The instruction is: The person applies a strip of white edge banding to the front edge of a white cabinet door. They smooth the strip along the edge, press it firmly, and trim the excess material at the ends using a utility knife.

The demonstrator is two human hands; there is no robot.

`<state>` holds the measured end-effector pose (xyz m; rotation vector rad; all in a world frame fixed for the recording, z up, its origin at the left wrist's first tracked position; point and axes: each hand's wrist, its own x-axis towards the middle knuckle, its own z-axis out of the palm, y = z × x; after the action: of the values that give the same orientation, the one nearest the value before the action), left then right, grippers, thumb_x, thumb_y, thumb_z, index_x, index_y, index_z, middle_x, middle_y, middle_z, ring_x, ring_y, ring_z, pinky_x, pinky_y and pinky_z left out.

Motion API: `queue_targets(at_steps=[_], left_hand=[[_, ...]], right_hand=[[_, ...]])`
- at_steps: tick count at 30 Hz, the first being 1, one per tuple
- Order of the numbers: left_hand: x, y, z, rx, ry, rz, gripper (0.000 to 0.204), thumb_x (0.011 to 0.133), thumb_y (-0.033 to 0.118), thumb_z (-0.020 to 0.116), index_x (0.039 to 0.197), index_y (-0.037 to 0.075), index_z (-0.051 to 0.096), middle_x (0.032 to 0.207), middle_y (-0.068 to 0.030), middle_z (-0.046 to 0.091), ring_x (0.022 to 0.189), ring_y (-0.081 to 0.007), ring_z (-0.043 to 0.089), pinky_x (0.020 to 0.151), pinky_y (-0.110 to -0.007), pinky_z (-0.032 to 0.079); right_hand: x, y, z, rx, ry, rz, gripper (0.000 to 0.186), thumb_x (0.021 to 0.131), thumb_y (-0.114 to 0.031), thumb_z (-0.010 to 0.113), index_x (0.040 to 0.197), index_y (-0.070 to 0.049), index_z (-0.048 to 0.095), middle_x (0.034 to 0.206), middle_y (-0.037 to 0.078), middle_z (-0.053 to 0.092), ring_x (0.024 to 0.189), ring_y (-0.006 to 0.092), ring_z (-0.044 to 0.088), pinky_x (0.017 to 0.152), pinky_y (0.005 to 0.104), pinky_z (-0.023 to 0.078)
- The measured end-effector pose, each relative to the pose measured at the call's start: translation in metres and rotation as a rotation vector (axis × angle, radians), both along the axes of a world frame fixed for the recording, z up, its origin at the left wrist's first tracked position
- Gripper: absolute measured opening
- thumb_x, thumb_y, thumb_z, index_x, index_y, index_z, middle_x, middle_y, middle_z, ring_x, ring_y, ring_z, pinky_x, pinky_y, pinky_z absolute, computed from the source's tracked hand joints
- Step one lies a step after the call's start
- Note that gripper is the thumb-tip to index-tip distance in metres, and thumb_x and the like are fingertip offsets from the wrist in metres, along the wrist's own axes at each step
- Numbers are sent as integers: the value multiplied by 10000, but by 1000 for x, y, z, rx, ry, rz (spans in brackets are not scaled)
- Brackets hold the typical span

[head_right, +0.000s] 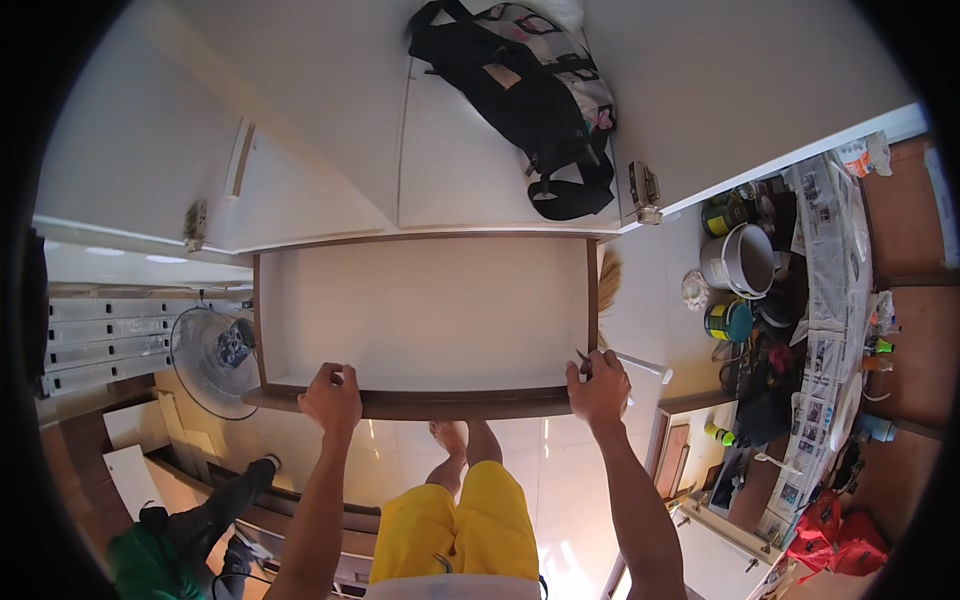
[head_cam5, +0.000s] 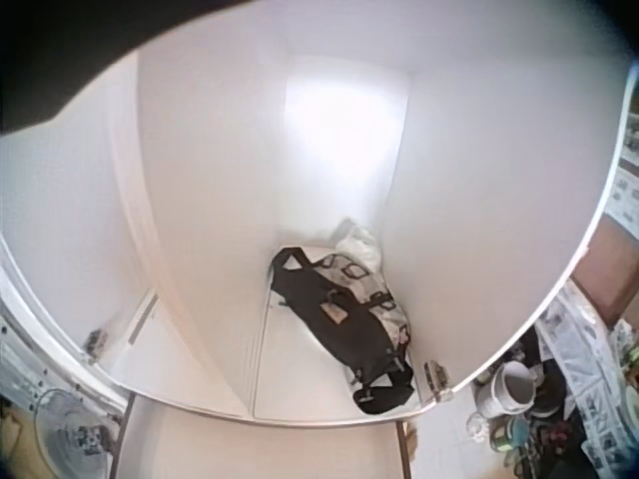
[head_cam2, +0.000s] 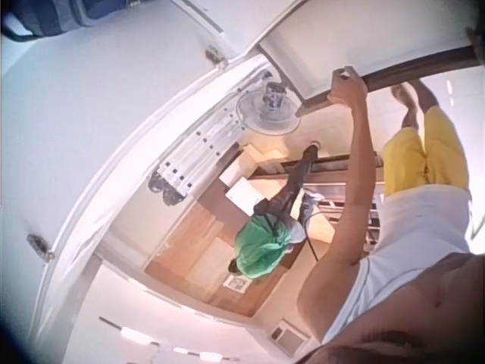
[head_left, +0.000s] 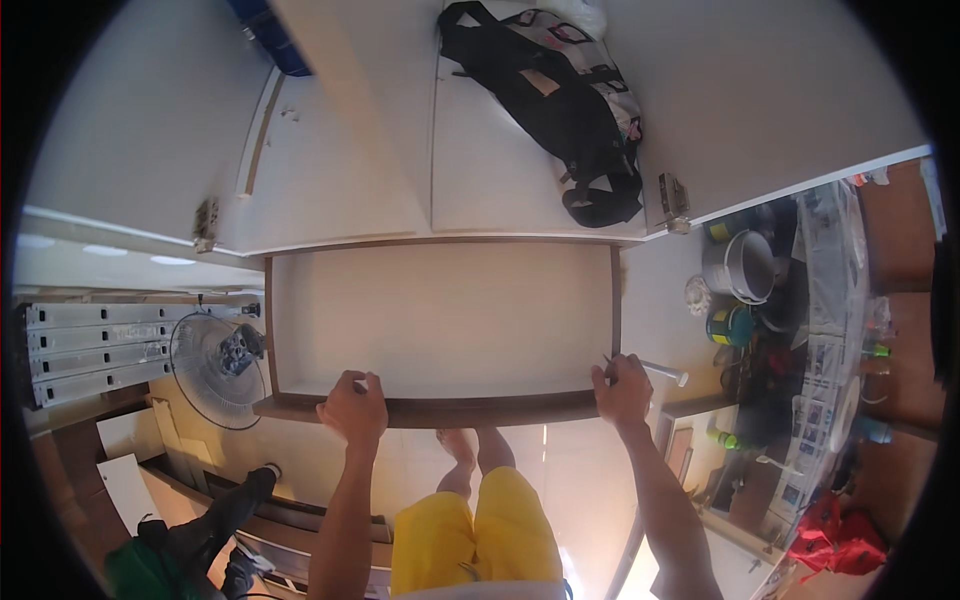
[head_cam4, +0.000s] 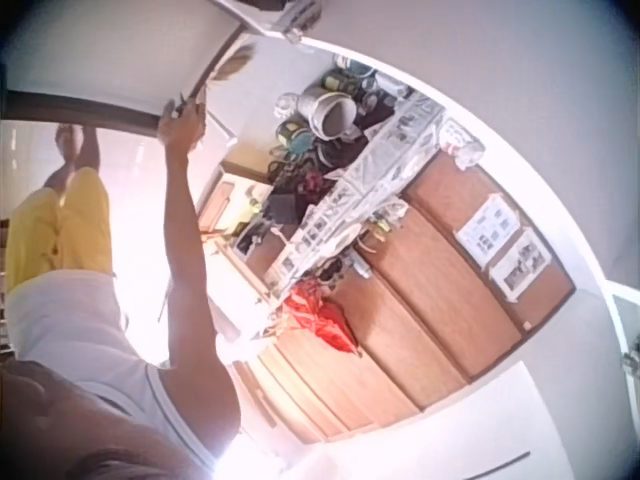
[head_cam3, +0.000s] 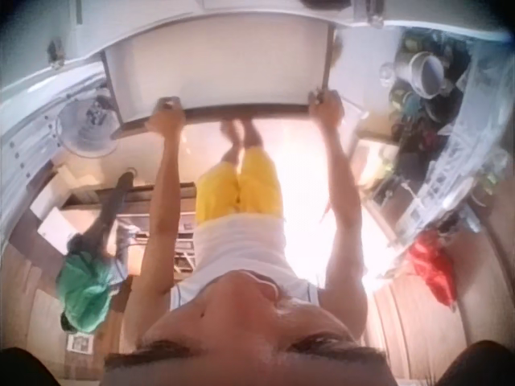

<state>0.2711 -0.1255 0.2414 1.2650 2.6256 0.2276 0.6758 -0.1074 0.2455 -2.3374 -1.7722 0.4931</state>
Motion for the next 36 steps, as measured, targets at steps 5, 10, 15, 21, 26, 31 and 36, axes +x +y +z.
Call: queue_targets(at_steps=[5, 10, 15, 21, 26, 31, 36], left_hand=[[-3, 0, 1, 46, -6, -8, 217, 871, 325, 642, 825, 133, 733, 688, -15, 712, 694, -243, 681, 813, -408, 411], [-5, -1, 0, 51, -9, -9, 212, 880, 313, 627, 833, 134, 731, 687, -3, 711, 689, -235, 679, 810, -403, 413], [-4, -1, -2, 71, 5, -23, 200, 881, 295, 621, 832, 131, 724, 679, -1, 703, 672, -235, 670, 803, -393, 412], [-7, -2, -4, 90, 30, -52, 173, 883, 266, 618, 835, 129, 712, 722, -18, 707, 693, -250, 665, 798, -408, 408], [-6, 6, 1, 200, 120, -381, 80, 889, 180, 643, 895, 121, 697, 916, -41, 663, 933, -258, 628, 823, -435, 418], [35, 94, 33, 682, -40, -594, 216, 846, 96, 748, 1040, 79, 655, 1079, -100, 613, 1050, -321, 583, 868, -470, 445], [41, 168, 32, 841, 52, -675, 280, 808, 117, 803, 1003, 32, 622, 1020, -131, 621, 977, -351, 582, 846, -483, 448]], right_hand=[[-2, 4, -1, -7, 1, -21, 234, 846, -256, 736, 770, -79, 604, 831, 105, 604, 773, 353, 639, 691, 494, 497], [-3, 5, 0, -31, -9, -12, 237, 866, -281, 701, 786, -77, 610, 846, 110, 617, 805, 359, 638, 723, 498, 503], [2, 4, -3, 6, -28, 12, 242, 861, -289, 668, 789, -67, 609, 865, 117, 628, 803, 377, 641, 731, 508, 509], [0, 7, 0, -35, 4, -13, 232, 856, -286, 649, 808, -61, 619, 890, 121, 642, 845, 370, 658, 772, 500, 521], [-4, 8, 11, -71, 11, -38, 243, 856, -317, 676, 832, -79, 636, 914, 133, 653, 885, 372, 653, 813, 490, 521], [12, 7, 9, -54, 9, -39, 237, 865, -318, 664, 860, -81, 655, 921, 139, 665, 900, 381, 660, 811, 498, 528], [-3, 8, 10, -91, 42, -47, 244, 862, -297, 638, 825, -56, 621, 916, 115, 668, 851, 358, 672, 783, 491, 524]])
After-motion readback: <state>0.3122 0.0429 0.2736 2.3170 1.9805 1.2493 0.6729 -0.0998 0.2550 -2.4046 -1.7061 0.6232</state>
